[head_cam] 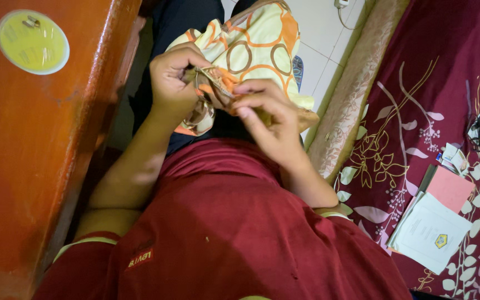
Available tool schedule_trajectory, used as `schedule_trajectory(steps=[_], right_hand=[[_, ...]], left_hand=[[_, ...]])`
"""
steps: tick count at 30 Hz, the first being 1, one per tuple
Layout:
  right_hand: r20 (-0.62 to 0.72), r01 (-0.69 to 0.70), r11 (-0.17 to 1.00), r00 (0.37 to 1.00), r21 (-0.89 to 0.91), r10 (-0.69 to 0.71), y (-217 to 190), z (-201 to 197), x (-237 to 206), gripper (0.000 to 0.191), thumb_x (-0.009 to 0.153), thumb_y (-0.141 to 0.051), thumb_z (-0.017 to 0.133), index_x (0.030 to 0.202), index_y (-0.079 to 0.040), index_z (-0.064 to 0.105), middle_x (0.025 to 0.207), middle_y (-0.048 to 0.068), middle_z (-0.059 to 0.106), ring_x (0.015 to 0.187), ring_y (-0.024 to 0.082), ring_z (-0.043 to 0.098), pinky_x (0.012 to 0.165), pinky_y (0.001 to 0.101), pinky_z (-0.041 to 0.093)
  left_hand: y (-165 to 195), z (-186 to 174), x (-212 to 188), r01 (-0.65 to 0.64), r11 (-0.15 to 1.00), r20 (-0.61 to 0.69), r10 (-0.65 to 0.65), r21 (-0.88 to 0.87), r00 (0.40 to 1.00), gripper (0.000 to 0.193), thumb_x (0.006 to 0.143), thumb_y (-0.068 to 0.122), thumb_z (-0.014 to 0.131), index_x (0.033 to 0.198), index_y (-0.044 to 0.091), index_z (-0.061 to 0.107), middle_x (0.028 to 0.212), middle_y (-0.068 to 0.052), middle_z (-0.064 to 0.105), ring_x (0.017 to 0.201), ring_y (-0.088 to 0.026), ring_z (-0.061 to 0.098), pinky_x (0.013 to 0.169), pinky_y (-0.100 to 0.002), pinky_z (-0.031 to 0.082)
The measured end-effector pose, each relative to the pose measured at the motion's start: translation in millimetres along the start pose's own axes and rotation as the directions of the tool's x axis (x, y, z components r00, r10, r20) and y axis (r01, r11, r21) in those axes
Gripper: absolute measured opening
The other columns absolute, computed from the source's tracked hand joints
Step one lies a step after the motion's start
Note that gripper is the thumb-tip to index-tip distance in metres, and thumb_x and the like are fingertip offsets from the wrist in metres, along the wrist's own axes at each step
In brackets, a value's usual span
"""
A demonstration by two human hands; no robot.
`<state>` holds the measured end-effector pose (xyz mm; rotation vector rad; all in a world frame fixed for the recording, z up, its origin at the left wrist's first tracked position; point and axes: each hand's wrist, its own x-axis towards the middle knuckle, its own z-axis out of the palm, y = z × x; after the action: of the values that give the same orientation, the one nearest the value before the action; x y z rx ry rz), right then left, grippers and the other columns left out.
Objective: The person sits on the floor beside a bed and threads a needle from a spool of thread. They then sew a torn seam on a patterned pillow cover, pulling the needle and thread through the fabric and adjusting the cover as they stitch.
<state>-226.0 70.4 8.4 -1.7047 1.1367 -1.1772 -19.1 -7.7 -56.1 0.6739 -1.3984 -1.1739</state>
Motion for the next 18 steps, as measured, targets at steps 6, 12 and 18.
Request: schedule_trajectory(steps=[6, 12, 18], right_hand=[[0.067, -0.005, 0.996, 0.998, -0.084, 0.01, -13, 21, -2, 0.009, 0.099, -0.002, 0.071, 0.108, -0.001, 0.072, 0.125, 0.015, 0.064, 0.114, 0.024, 0.065, 0.098, 0.032, 0.053], [0.218, 0.077, 0.995, 0.974, -0.064, -0.061, -16, 25, -6, 0.009, 0.101, -0.003, 0.07, 0.11, -0.002, 0.069, 0.12, 0.014, 0.069, 0.107, 0.024, 0.069, 0.095, 0.0319, 0.055], [0.229, -0.151, 0.977, 0.967, 0.15, 0.114, -5, 30, -15, 0.009, 0.107, -0.003, 0.063, 0.113, 0.001, 0.068, 0.121, 0.012, 0.071, 0.115, 0.02, 0.069, 0.105, 0.032, 0.054]], left_hand=[[2, 4, 2, -0.078, 0.975, -0.039, 0.088, 0.209, 0.995, 0.024, 0.083, -0.007, 0.079, 0.084, -0.004, 0.055, 0.076, -0.007, 0.053, 0.069, -0.011, 0.05, 0.065, -0.026, 0.039], [-4, 12, -3, -0.028, 0.938, -0.172, 0.093, 0.346, 0.981, 0.032, 0.093, 0.0, 0.083, 0.081, -0.002, 0.054, 0.073, -0.005, 0.047, 0.068, -0.011, 0.042, 0.062, -0.027, 0.035], [-13, 14, -9, 0.056, 0.993, -0.191, -0.036, 0.101, 0.981, 0.033, 0.105, 0.002, 0.069, 0.079, 0.001, 0.05, 0.074, 0.0, 0.048, 0.071, -0.007, 0.042, 0.066, -0.026, 0.037]])
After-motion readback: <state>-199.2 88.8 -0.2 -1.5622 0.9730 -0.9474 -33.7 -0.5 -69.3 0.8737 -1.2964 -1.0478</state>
